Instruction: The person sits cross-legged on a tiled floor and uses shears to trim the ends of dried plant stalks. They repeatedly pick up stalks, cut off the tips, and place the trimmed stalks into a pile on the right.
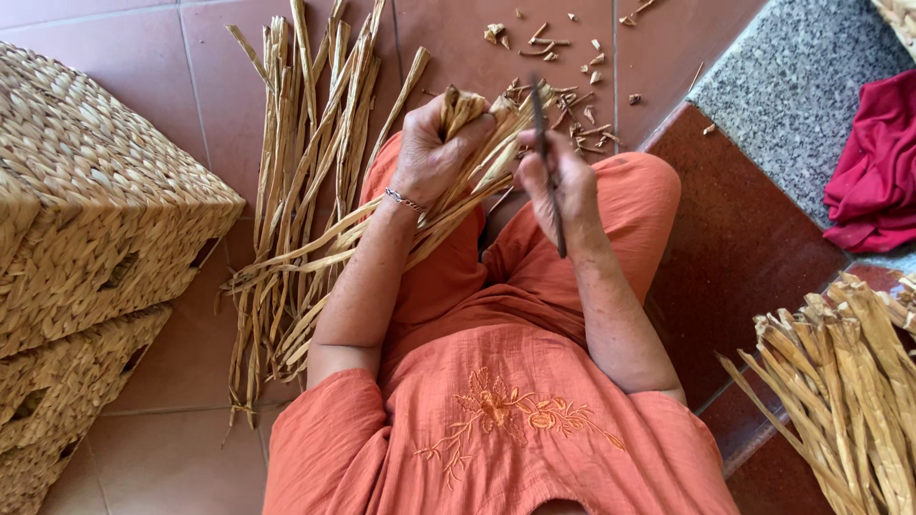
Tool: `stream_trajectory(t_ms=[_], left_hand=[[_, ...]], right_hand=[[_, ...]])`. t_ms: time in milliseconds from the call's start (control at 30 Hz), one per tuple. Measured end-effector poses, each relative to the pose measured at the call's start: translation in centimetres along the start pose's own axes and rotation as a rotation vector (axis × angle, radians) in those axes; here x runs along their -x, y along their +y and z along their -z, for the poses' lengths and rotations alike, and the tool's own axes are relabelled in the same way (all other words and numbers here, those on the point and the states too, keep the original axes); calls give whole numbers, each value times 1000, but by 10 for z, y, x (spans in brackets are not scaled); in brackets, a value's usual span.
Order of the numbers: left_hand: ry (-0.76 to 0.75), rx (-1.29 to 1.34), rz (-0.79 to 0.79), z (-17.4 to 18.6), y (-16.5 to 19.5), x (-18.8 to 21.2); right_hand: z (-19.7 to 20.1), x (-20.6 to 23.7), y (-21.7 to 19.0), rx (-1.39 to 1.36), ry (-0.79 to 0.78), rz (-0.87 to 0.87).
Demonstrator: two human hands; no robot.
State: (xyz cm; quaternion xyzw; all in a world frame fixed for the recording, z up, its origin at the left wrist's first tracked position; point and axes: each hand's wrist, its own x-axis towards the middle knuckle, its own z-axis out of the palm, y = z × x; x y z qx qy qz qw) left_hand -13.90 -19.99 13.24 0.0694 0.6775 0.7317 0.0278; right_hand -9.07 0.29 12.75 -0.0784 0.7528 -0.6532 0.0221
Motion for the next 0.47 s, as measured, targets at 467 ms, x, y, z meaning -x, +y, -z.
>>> stream_trajectory(t_ms=[467], left_hand=[[48, 72, 34, -5, 3, 2]], right_hand=[[-10, 8, -37, 484, -64, 142]])
